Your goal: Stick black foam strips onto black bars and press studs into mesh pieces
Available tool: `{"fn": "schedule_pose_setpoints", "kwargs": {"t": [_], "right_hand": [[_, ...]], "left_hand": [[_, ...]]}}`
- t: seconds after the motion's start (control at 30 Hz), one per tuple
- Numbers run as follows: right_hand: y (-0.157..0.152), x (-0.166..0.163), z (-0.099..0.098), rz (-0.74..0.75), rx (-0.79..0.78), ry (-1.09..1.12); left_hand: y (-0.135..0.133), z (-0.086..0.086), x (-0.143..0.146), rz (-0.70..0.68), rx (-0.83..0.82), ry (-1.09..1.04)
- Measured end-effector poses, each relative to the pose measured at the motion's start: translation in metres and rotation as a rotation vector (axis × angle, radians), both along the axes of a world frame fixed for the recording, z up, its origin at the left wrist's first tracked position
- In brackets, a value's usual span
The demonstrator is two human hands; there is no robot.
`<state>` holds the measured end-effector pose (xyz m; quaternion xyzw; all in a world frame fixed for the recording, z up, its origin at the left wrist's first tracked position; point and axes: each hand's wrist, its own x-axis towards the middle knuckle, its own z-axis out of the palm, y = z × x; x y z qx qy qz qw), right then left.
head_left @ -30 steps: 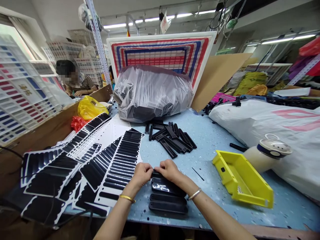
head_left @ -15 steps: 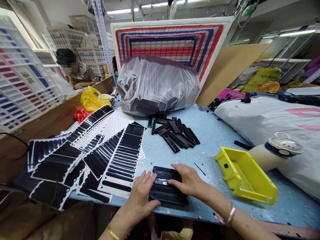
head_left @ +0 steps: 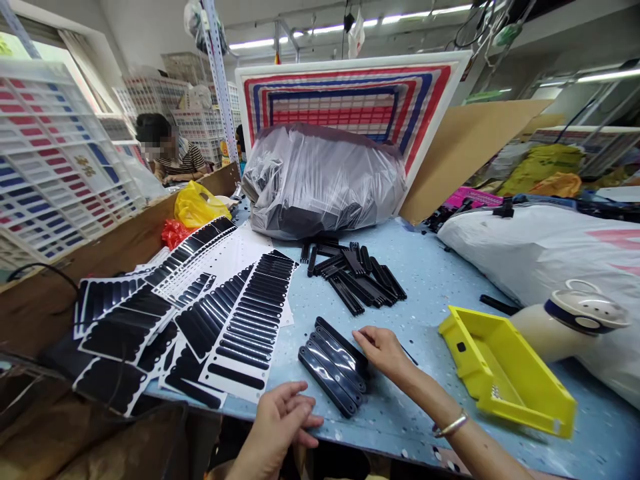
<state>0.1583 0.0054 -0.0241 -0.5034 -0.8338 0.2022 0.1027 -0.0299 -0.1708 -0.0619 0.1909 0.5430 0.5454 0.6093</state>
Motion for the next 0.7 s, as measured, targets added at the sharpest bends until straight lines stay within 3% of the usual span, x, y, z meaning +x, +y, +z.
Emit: {"fn": "schedule_pose_setpoints", "kwargs": {"t": [0.13, 0.4, 0.57, 0.7], "right_hand": [[-0.014, -0.01, -0.005, -0.009, -0.019, 0.004], [-0.017, -0.019, -0.007, -0.106, -0.038, 0.088], [-0.006, -0.018, -0.013, -0.157, -0.115, 0.246], [-0.001, -0.02, -0.015, -0.107, -0.226, 0.353]], "left_hand": [[0.0, 0.004, 0.012, 0.18, -0.007, -0.237], [0.034, 0.025, -0.003, 0.146, 0.055, -0.153], [0.048, 0.021, -0.008, 0.196, 0.05, -0.16], [0.053, 0.014, -0.013, 0.175, 0.022, -0.109]]}}
